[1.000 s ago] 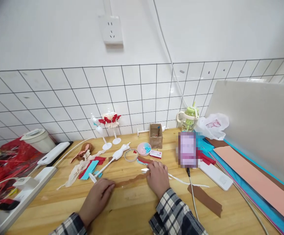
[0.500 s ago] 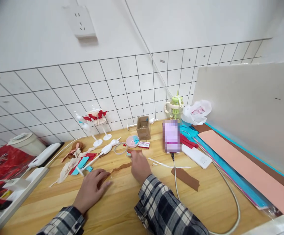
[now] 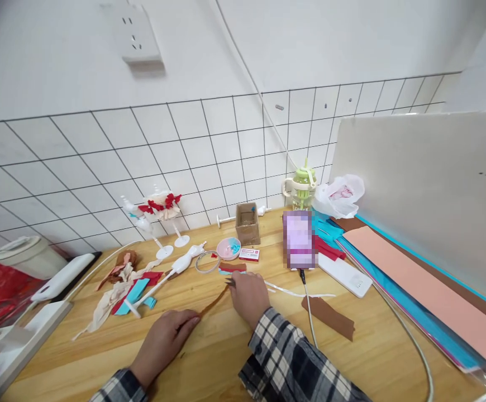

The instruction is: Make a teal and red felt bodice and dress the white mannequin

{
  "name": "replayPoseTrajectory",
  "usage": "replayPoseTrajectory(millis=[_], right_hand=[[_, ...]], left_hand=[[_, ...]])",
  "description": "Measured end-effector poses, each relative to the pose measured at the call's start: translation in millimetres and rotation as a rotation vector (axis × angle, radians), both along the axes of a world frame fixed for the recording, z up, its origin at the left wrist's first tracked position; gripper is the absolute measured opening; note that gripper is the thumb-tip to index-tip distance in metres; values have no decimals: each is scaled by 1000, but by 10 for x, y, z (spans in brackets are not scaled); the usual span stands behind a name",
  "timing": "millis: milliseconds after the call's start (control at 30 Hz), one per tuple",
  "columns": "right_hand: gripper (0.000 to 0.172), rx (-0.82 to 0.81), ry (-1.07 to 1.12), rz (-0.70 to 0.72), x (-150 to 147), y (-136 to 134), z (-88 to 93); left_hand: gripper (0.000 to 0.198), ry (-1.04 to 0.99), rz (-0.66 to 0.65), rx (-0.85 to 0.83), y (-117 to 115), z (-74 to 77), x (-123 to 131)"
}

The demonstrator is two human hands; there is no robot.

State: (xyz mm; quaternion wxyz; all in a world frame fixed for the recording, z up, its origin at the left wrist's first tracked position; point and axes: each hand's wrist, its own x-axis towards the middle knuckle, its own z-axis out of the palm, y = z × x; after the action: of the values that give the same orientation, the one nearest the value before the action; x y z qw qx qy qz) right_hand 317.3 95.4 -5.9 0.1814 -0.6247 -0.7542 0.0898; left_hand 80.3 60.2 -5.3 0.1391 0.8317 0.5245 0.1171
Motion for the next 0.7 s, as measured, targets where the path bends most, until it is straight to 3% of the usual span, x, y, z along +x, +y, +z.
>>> replayPoseTrajectory(millis=[100, 267, 367, 467, 533, 633, 700], right_hand=[[11, 16, -14, -45, -28, 0, 11], [29, -59, -35, -137, 110, -33, -10], [24, -66, -88, -204, 371, -107, -82], [23, -48, -108, -130, 712, -212, -172], [29, -41, -127, -99, 937, -276, -215], [53, -59, -186, -220, 1195, -334, -233], [59, -91, -224, -237, 1298, -348, -229]], left_hand=[[31, -85, -2, -10, -22, 5, -5], [33, -231, 38, 46, -50, 41, -99], [31, -250, 51, 37, -64, 46, -149], [28, -237, 26, 17, -85, 40, -142], [27, -231, 6, 13, -98, 35, -121], [26, -237, -1, 11, -113, 33, -100], [27, -245, 7, 10, -118, 32, -100]])
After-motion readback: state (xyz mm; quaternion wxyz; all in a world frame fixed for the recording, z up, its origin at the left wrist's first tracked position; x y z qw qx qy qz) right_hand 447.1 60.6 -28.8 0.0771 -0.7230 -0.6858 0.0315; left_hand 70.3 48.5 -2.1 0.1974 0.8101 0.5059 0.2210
